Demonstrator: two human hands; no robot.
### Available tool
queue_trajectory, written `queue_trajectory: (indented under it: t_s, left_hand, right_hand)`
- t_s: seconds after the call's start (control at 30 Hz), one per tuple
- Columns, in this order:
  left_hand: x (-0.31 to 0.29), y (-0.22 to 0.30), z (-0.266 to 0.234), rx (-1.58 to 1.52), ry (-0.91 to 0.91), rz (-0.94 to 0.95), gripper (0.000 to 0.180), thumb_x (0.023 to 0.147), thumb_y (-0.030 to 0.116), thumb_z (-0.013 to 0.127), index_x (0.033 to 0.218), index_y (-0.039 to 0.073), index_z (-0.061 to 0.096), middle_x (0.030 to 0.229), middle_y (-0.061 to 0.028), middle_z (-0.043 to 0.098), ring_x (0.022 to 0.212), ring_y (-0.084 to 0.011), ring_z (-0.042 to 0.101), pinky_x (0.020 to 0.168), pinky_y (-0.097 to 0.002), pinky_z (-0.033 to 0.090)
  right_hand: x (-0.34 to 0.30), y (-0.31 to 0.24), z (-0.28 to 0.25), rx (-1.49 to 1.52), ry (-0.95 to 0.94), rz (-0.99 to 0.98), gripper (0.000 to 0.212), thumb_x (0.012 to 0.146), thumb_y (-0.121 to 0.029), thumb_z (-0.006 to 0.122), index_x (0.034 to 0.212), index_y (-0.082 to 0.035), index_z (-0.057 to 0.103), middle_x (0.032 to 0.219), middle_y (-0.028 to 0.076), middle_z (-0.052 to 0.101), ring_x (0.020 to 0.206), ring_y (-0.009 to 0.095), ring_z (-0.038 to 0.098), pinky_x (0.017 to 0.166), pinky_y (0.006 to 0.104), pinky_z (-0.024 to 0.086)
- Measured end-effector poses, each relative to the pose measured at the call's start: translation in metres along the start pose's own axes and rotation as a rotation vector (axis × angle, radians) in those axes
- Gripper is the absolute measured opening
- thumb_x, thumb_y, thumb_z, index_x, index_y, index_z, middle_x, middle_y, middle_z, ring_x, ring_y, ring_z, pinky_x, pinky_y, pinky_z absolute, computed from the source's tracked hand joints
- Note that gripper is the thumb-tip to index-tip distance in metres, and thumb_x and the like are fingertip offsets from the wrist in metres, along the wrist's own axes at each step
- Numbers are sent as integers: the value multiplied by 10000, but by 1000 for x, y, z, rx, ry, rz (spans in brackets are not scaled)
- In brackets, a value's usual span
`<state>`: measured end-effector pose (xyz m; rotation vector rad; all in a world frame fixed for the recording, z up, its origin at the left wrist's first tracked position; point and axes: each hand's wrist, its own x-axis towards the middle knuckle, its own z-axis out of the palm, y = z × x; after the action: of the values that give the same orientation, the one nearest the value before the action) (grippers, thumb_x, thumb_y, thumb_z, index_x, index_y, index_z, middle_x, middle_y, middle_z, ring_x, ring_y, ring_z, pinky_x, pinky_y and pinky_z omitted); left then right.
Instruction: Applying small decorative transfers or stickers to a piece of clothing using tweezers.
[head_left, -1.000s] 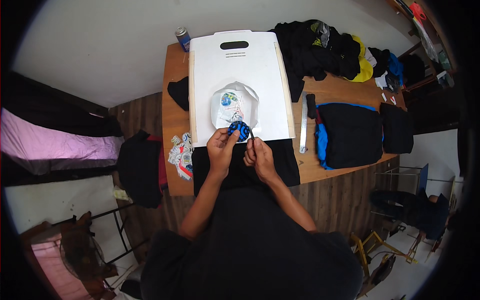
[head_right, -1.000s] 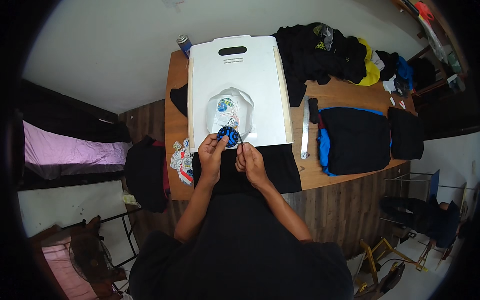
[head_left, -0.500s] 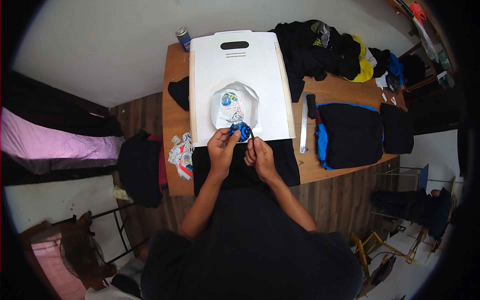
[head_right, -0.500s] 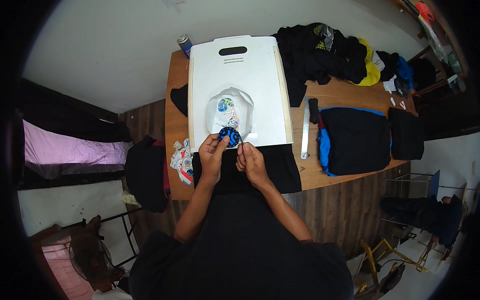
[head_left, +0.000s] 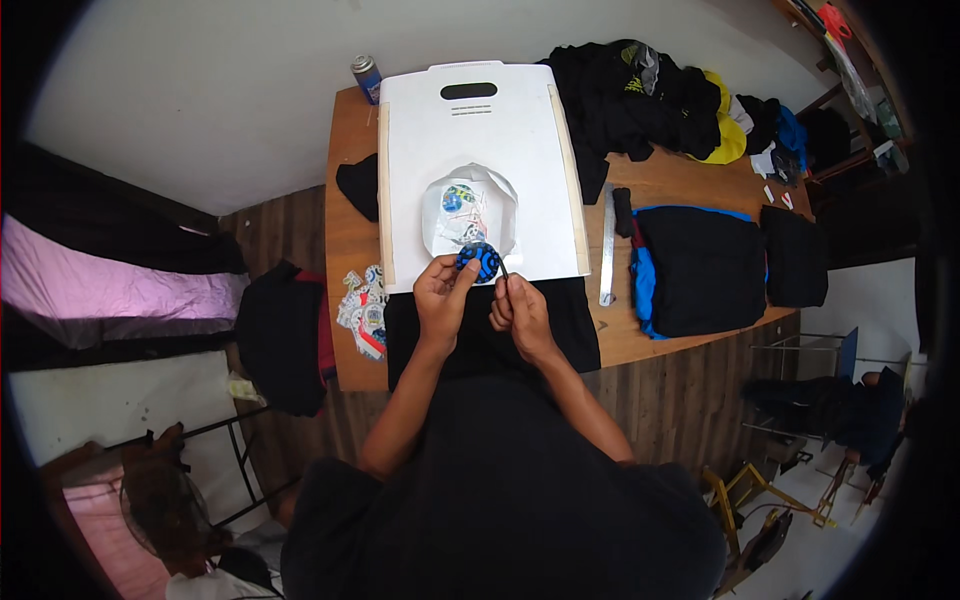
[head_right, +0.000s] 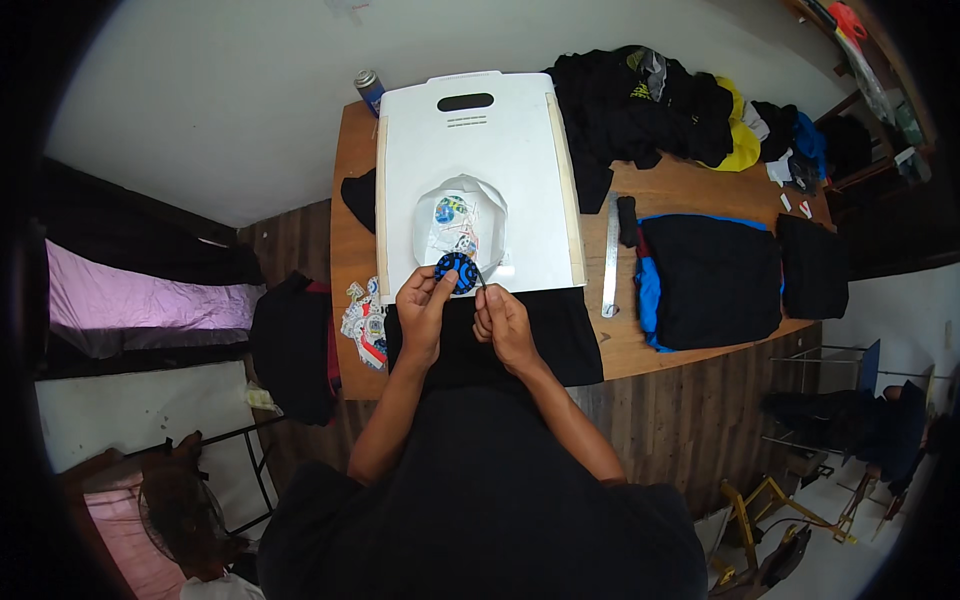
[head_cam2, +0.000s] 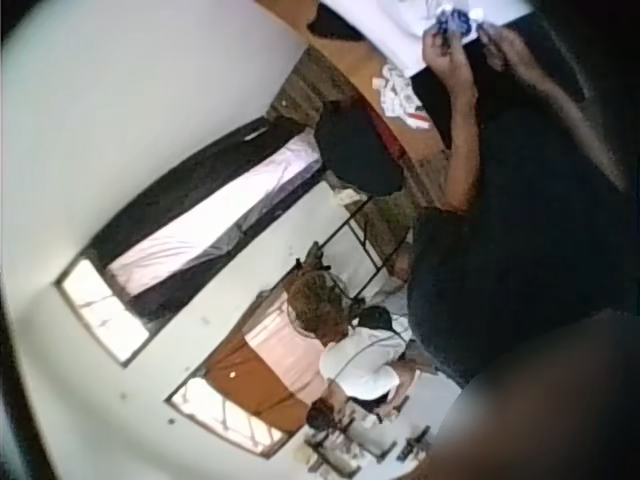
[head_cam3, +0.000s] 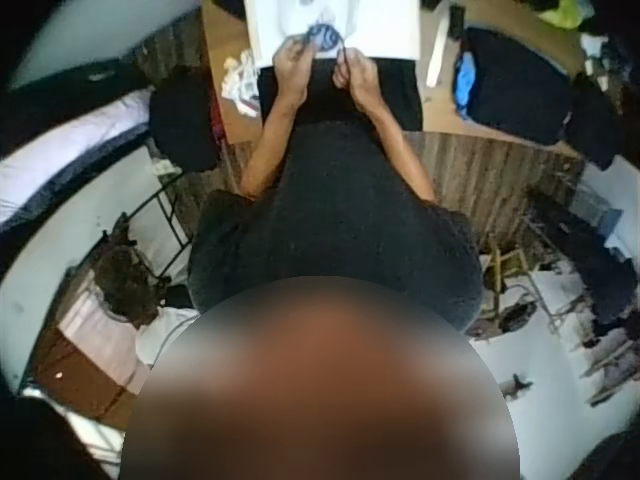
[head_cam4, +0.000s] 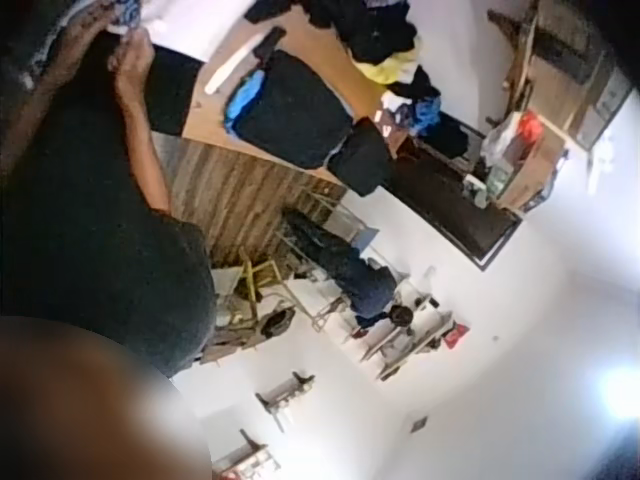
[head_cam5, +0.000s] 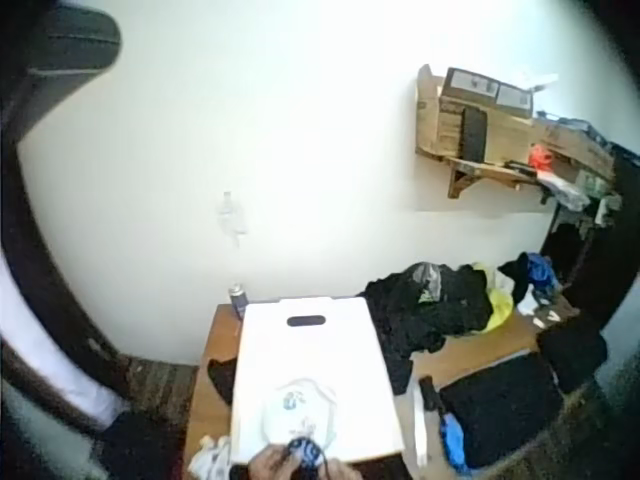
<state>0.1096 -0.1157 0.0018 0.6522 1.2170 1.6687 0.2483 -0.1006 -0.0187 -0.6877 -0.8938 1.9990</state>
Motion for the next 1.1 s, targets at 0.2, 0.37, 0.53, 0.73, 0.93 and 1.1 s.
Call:
queue_trajectory:
  t_s: [0.2,0.37,0.53,0.73,0.93,1.1]
  left_hand:
    - [0,1,1,6,-8,4,141,934,65,700,1030,-24,645,916,-42,700,809,-57,623,739,-196,473]
    - [0,1,1,1,-4,-9,140,935,69,699,1026,-22,643,912,-44,701,808,-59,626,743,-195,474]
    - [0,0,1,-7,2,-5,144,935,69,700,1028,-21,637,914,-49,702,816,-63,632,752,-195,479]
    - [-2,1,3,-18,5,-16,126,937,66,695,1019,-7,635,908,-41,699,798,-56,621,730,-196,463]
    - [-3,1,3,-18,-7,-14,99,943,58,684,1011,5,634,907,-36,698,803,-57,625,739,-201,466]
    - [-2,-1,3,-28,-3,-17,99,943,55,684,1010,4,632,907,-41,700,804,-60,629,744,-203,471]
  right_hand:
    - [1,1,-1,-4,2,-11,364,1101,-356,359,906,-69,466,598,-50,280,466,54,236,454,242,237]
    - [0,1,-2,30,-1,-5,360,1102,-359,348,919,-73,466,605,-51,280,471,54,240,460,239,243]
    - [-1,1,0,19,2,13,362,1104,-360,336,928,-71,464,611,-50,280,475,54,241,466,239,246]
    - [0,4,-1,29,-6,16,365,1104,-364,336,928,-70,462,608,-49,277,473,54,236,462,239,243]
    - [0,4,-1,29,-3,0,360,1105,-357,337,927,-69,462,606,-51,275,472,53,234,457,241,236]
    - [0,4,-1,32,0,1,355,1105,-354,339,929,-71,463,603,-51,273,470,55,231,457,241,234]
